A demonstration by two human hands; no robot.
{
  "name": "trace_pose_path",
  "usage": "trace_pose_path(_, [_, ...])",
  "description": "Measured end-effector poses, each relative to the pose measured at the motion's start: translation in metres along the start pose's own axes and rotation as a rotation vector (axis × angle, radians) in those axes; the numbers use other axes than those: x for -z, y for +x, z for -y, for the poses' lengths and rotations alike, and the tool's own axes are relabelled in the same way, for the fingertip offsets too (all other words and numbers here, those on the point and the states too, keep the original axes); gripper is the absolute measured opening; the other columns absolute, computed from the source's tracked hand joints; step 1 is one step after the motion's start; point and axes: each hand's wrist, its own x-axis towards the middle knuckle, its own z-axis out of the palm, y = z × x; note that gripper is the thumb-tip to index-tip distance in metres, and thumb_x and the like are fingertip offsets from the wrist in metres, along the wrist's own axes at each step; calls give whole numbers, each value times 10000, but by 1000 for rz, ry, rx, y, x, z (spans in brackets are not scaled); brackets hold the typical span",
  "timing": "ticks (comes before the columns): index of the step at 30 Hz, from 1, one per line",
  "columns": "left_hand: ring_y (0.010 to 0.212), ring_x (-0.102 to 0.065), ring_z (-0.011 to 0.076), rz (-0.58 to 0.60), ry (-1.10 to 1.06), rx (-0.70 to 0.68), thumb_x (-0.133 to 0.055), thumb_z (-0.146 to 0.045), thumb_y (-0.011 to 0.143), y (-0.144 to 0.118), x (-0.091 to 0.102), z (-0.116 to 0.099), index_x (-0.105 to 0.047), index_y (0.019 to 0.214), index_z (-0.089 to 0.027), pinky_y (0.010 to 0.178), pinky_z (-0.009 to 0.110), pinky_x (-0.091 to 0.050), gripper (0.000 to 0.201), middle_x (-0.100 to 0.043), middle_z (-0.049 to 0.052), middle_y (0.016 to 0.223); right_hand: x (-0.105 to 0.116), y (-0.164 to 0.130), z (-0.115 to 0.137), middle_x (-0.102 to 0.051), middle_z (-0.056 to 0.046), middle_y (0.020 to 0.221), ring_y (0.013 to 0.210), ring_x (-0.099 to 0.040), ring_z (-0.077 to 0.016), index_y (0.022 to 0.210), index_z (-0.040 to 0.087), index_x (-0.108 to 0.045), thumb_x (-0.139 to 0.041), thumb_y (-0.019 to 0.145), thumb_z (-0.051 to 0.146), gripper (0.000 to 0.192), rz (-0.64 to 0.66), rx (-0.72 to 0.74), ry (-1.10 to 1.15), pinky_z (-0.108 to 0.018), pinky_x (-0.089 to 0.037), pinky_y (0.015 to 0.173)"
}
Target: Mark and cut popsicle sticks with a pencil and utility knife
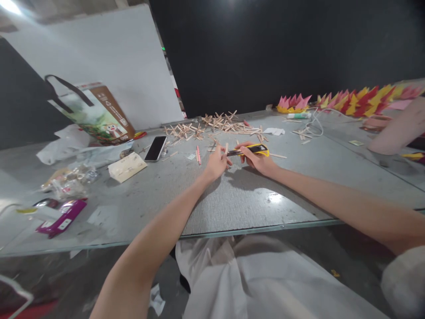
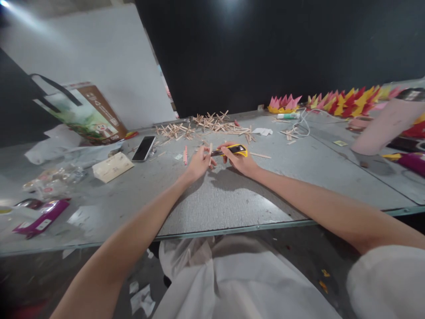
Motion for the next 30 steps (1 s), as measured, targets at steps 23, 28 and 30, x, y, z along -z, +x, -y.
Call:
trace_pose_path(23, [613,-660,161,-2,34,-31,-422,-106,1046,3,-2,7,-480,1140,-237,664,288,-493,172,-728,0,735,-2,0,0,-679,18,655,390,-417,-76,1056,209,-735,-639,980,689,496,-12,8,-47,-239,-281,384])
trace_pose_path(28, [645,-670,164,6,41,-45,-442,-95,1019,3,-2,11,-492,1140,-237,668,283,-495,193,-729,0,730,-4,-1,2,-675,16,640,391,-422,-77,1046,211,-736,-640,981,686,489,-20,10,-74,-237,-294,394])
trace_pose_path(30, [645,-667,162,3,35,-35,-449,-99,1019,3,-2,10,-500,1144,-237,666,282,-498,194,-729,-2,732,-4,-1,2,-675,15,639,391,-420,-79,1045,211,-737,-638,981,690,492,-22,10,-73,-239,-295,394])
